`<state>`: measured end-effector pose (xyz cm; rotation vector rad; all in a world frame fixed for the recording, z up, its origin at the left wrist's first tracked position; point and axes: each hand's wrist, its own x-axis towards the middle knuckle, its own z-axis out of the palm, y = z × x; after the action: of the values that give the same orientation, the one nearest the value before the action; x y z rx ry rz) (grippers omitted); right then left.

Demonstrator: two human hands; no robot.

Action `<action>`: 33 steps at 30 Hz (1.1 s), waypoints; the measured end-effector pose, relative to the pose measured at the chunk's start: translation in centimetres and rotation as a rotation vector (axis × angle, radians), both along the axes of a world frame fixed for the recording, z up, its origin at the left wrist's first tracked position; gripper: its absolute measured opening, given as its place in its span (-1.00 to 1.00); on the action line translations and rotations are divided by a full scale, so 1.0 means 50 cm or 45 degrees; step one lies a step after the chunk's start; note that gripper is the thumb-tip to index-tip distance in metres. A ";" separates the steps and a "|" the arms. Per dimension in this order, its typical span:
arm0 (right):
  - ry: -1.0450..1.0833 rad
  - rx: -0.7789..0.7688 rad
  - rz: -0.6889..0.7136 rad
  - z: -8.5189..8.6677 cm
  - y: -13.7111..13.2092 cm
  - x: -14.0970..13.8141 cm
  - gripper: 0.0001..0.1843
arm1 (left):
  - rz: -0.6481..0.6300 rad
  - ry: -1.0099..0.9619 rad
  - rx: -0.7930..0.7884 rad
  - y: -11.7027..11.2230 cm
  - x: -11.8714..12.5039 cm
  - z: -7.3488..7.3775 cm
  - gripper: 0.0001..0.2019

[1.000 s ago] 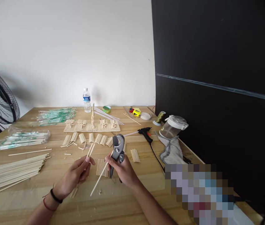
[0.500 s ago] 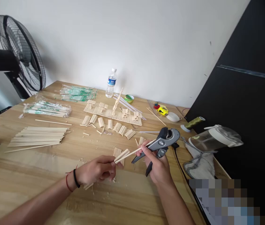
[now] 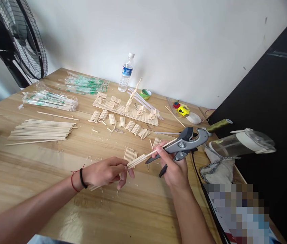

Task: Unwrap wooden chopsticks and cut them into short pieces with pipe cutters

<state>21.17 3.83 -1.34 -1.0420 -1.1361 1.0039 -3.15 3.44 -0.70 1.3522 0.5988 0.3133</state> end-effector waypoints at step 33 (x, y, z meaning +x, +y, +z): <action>0.045 0.048 -0.016 -0.006 -0.003 -0.015 -0.84 | 0.166 0.257 0.196 -0.019 0.020 0.014 -0.50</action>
<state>20.41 3.68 -1.65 -0.9966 -1.1140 0.9837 -2.17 2.51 0.01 1.5070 0.8474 0.3366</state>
